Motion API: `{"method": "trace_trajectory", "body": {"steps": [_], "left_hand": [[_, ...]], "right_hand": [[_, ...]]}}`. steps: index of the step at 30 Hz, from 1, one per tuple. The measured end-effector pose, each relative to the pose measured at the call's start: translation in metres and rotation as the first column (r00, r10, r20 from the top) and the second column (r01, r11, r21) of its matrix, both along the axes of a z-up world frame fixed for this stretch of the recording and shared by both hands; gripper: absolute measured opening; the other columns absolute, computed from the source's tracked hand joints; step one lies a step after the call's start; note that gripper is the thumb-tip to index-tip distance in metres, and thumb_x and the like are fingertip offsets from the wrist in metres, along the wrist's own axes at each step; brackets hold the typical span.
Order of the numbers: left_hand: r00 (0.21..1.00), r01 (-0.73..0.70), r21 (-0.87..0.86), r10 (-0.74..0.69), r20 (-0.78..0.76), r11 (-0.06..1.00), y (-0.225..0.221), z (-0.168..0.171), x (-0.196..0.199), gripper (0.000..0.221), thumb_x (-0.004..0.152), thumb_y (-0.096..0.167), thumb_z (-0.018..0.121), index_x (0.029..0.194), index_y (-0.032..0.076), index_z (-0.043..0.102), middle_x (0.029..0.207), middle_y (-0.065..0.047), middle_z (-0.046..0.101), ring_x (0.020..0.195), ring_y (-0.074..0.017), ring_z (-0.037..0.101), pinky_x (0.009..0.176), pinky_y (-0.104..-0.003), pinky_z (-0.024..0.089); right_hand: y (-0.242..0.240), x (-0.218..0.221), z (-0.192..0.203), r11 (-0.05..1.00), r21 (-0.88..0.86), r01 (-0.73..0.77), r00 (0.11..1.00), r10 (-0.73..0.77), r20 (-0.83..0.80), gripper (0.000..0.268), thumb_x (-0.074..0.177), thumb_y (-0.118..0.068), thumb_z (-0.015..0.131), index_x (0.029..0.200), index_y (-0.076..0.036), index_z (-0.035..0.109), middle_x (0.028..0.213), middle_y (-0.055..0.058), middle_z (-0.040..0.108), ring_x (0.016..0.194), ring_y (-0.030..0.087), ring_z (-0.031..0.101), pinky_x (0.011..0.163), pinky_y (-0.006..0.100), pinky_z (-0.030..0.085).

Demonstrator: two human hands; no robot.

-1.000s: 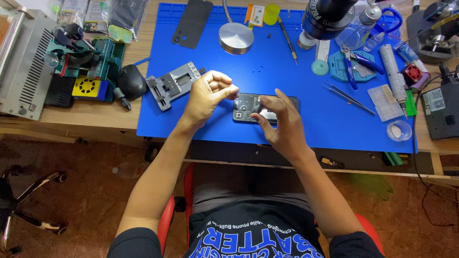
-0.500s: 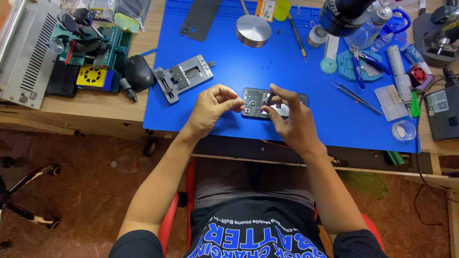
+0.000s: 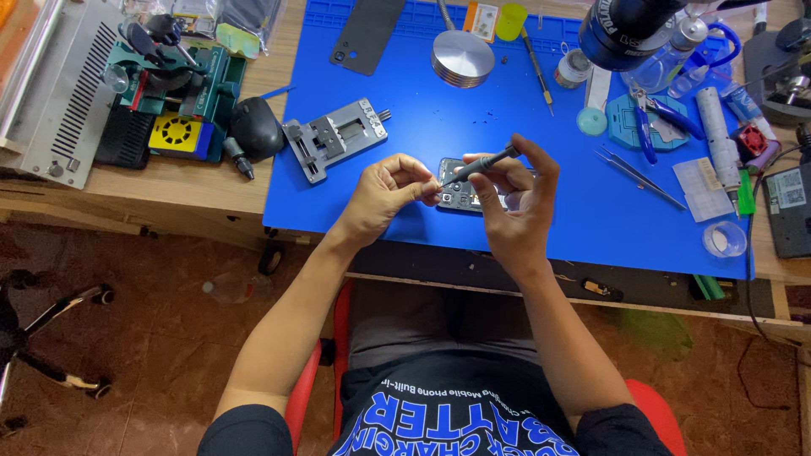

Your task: The person uses a small screwdriver to remove screws from a disassembled mobile phone placed on a blue workbench. They repeatedly unscrew and place screws aside while working on the phone's internal components.

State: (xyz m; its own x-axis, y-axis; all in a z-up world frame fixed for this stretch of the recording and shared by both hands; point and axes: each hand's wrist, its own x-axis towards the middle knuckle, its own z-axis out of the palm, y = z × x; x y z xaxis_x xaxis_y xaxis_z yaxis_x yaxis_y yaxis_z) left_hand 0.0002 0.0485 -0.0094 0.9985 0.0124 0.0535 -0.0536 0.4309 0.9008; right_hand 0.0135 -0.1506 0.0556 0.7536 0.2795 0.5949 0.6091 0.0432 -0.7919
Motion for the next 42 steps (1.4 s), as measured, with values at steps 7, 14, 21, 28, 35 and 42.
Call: {"method": "trace_trajectory", "body": {"steps": [7, 14, 21, 28, 35, 42], "left_hand": [[1.000, 0.004, 0.009, -0.004, -0.010, 1.000, -0.002, 0.001, 0.001, 0.021, 0.090, 0.001, 0.082, 0.105, -0.002, 0.068, 0.090, -0.015, 0.078, 0.079, -0.0205, 0.080, 0.076, -0.031, 0.068], [1.000, -0.001, 0.010, 0.002, -0.019, 1.000, 0.000, -0.003, 0.001, 0.020, 0.091, 0.001, 0.081, 0.107, -0.002, 0.068, 0.092, -0.015, 0.078, 0.081, -0.0207, 0.080, 0.077, -0.031, 0.068], [0.999, -0.032, 0.056, 0.032, -0.003, 0.998, -0.006, 0.022, -0.006, 0.029, 0.098, 0.006, 0.075, 0.124, -0.003, 0.068, 0.116, -0.020, 0.078, 0.104, -0.0203, 0.077, 0.096, -0.029, 0.063], [0.995, -0.096, -0.017, 0.095, -0.015, 0.995, -0.002, 0.021, -0.003, 0.032, 0.102, 0.005, 0.068, 0.131, -0.007, 0.062, 0.127, -0.029, 0.072, 0.116, -0.0301, 0.074, 0.104, -0.035, 0.061], [0.995, -0.100, -0.037, 0.099, -0.029, 0.994, -0.004, 0.020, -0.003, 0.033, 0.103, 0.005, 0.068, 0.131, -0.008, 0.060, 0.128, -0.031, 0.071, 0.117, -0.0312, 0.073, 0.105, -0.036, 0.060], [0.996, -0.093, 0.132, 0.094, 0.003, 0.987, -0.002, 0.030, -0.001, 0.029, 0.104, 0.006, 0.065, 0.130, -0.005, 0.062, 0.124, -0.026, 0.073, 0.113, -0.0274, 0.075, 0.101, -0.034, 0.062]], "right_hand": [[0.000, 0.004, -0.003, 1.000, 0.002, 0.021, 1.000, -0.021, 0.005, 0.062, 0.105, 0.006, 0.063, 0.152, -0.008, 0.025, 0.116, 0.026, 0.070, 0.104, 0.040, 0.076, 0.103, 0.058, 0.058], [0.003, 0.006, -0.007, 0.998, 0.013, -0.054, 0.998, 0.054, 0.041, 0.064, 0.102, 0.008, 0.064, 0.151, -0.010, 0.028, 0.119, 0.025, 0.070, 0.109, 0.042, 0.074, 0.101, 0.057, 0.059], [-0.012, 0.010, -0.006, 0.992, -0.120, -0.038, 0.998, 0.045, 0.053, 0.063, 0.105, 0.007, 0.060, 0.155, -0.013, 0.028, 0.122, 0.024, 0.067, 0.109, 0.043, 0.073, 0.103, 0.064, 0.055], [-0.020, 0.013, -0.014, 0.940, -0.340, -0.039, 0.999, 0.042, 0.001, 0.062, 0.102, 0.006, 0.063, 0.155, -0.013, 0.037, 0.125, 0.022, 0.070, 0.107, 0.043, 0.075, 0.100, 0.065, 0.056], [-0.018, 0.009, -0.018, 0.927, -0.373, -0.028, 0.999, 0.018, -0.031, 0.063, 0.103, 0.002, 0.064, 0.157, -0.020, 0.038, 0.127, 0.019, 0.069, 0.113, 0.042, 0.073, 0.103, 0.065, 0.053], [-0.013, 0.007, -0.004, 0.888, -0.450, 0.095, 0.959, 0.039, 0.280, 0.057, 0.101, -0.012, 0.073, 0.151, -0.022, 0.049, 0.137, 0.012, 0.068, 0.144, 0.042, 0.051, 0.122, 0.070, 0.026]]}}
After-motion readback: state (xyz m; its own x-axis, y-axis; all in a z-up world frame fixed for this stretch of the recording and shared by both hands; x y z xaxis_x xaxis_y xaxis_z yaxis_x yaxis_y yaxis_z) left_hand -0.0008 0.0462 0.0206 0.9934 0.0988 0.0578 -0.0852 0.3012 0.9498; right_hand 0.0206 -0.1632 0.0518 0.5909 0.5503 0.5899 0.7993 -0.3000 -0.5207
